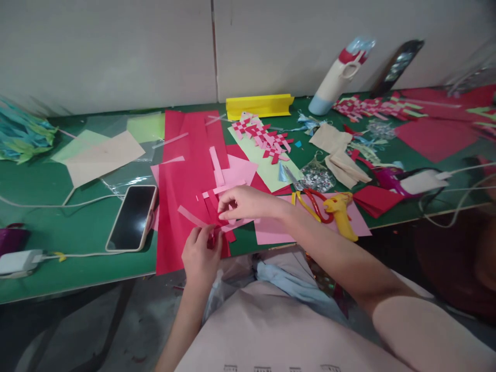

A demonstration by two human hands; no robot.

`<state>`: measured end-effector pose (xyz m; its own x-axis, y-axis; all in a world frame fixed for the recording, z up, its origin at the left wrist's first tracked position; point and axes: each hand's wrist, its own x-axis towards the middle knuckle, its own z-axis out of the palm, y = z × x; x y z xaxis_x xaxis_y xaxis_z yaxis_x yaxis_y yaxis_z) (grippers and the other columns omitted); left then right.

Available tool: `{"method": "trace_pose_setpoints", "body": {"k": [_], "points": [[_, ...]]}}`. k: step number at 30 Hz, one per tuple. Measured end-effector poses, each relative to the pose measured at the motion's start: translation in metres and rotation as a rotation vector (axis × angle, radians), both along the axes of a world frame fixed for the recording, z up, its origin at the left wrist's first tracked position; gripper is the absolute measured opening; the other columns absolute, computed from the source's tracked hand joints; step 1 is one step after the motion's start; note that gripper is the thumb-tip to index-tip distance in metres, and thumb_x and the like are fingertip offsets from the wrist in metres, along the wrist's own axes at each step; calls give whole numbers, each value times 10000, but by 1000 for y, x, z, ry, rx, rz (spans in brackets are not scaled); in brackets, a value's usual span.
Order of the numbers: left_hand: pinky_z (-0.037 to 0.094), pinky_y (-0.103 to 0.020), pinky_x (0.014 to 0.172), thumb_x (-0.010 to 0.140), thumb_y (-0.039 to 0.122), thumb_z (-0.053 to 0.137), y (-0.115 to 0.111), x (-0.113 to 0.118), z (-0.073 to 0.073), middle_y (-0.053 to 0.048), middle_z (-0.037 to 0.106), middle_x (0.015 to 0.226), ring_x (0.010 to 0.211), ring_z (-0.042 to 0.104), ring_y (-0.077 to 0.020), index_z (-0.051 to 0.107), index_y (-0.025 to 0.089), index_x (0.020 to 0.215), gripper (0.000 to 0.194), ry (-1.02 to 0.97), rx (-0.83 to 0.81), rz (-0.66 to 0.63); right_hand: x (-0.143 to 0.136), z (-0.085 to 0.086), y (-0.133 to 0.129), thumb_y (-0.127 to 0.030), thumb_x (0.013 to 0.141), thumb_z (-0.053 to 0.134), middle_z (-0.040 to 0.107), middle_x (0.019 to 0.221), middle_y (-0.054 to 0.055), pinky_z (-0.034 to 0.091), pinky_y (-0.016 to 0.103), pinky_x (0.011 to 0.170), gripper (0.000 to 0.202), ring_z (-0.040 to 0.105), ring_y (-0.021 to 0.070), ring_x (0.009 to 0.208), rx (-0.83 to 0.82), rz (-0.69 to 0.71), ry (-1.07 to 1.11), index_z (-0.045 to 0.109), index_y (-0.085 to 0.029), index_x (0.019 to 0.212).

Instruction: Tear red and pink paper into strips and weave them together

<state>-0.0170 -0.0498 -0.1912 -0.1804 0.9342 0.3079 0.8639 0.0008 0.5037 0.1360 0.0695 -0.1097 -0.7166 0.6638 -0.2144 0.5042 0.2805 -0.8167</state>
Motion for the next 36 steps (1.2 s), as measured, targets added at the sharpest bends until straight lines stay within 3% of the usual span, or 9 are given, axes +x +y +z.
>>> {"method": "trace_pose_setpoints", "body": {"k": [4,8,12,21,31,36], "points": [[422,-239,622,814,262,605,-1,-2,3,-18,623,816,711,601,-154,641,197,983,184,-6,-43,-2,0,-7,-17,-178,755,662,663,770,17,361,229,598,50,548,112,671,156,41,-62,701,-153,776],[442,-249,647,801,199,580,-2,-4,5,-37,656,879,760,622,-169,635,194,1004,210,-42,-61,-6,2,-34,-35,-160,783,659,655,796,45,412,265,724,77,563,157,796,336,80,0,721,-155,828],[444,-249,631,833,232,558,-2,-5,4,-45,660,876,744,621,-168,640,194,995,185,-49,-52,-5,10,-53,-45,-267,774,712,639,834,73,427,322,808,156,556,196,862,474,151,-15,725,-153,880],[431,-240,628,842,307,593,-2,-2,4,-40,652,875,755,619,-167,649,210,1006,198,-3,-39,-6,37,-57,-45,-267,763,727,655,875,63,434,337,827,193,540,206,875,582,-51,-27,687,-154,913],[427,-259,644,858,325,578,-2,0,5,-54,651,893,784,616,-196,644,205,1036,224,49,-49,-32,27,-63,-60,-400,699,771,606,949,83,448,354,811,415,522,232,921,664,14,-87,645,-149,1004],[430,-266,655,856,329,579,-2,-1,6,-60,647,900,793,613,-203,637,199,1037,230,58,-51,-46,25,-63,-60,-392,757,720,600,943,95,444,358,815,343,518,231,915,734,48,-106,660,-137,979]]}}
